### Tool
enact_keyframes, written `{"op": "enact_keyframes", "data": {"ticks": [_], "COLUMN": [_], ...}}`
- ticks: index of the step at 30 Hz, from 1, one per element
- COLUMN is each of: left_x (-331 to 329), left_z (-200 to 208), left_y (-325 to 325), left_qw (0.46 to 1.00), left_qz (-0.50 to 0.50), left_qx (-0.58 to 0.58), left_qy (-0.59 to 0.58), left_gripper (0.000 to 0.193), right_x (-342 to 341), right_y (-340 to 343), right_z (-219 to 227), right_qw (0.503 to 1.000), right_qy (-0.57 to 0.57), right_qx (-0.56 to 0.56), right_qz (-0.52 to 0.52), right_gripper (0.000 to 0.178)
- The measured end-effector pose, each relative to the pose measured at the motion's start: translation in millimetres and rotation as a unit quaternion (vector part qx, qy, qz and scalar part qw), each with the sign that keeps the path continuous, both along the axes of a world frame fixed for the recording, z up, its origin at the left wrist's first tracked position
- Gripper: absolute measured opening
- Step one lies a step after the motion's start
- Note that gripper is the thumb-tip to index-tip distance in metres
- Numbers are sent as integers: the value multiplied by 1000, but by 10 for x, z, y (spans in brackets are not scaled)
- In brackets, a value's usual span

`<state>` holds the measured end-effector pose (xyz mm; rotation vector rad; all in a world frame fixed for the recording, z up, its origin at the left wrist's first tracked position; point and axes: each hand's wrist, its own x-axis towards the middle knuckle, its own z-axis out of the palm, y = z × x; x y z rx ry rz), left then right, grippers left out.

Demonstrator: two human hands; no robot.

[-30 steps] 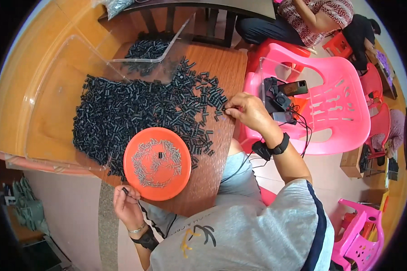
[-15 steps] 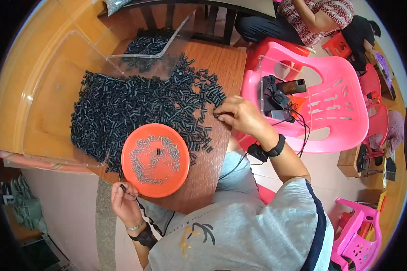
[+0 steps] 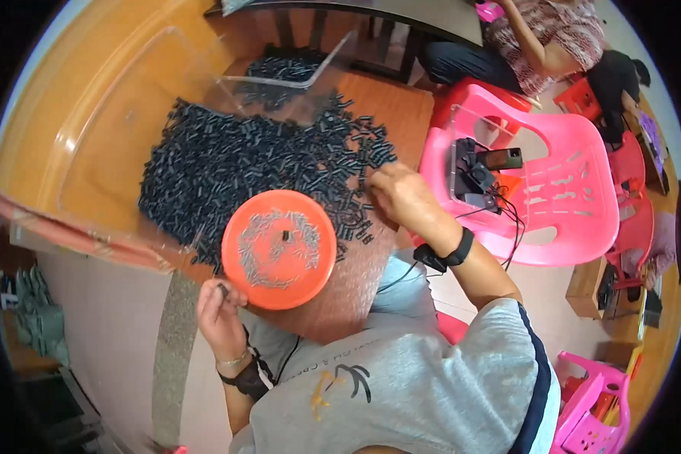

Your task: The person assembles small components by picking up black plastic pieces and inserting metal pins into them by hand.

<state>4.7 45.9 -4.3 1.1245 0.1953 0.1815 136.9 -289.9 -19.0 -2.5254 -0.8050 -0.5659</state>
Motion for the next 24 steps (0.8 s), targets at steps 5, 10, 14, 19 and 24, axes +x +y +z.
{"op": "enact_keyframes", "data": {"ticks": [5,10,14,19,24], "left_x": [84,98,49,4,-25], "left_z": [129,235,245,290,296], "left_y": [-213,-400,-440,-473,-533], "left_qw": [998,991,984,979,978], "left_qz": [-57,-128,-166,-191,-195], "left_qx": [-14,-27,-14,11,-13], "left_qy": [-8,-37,-62,-69,-68], "left_gripper": [14,16,17,17,19], "right_x": [-114,-355,-502,-590,-643], "right_y": [79,496,795,1028,1076], "right_z": [214,448,588,615,642], "right_qw": [962,809,723,692,702], "right_qy": [156,400,473,495,500], "right_qx": [222,411,460,476,462], "right_qz": [37,128,204,225,210], "right_gripper": [22,14,13,13,15]}}
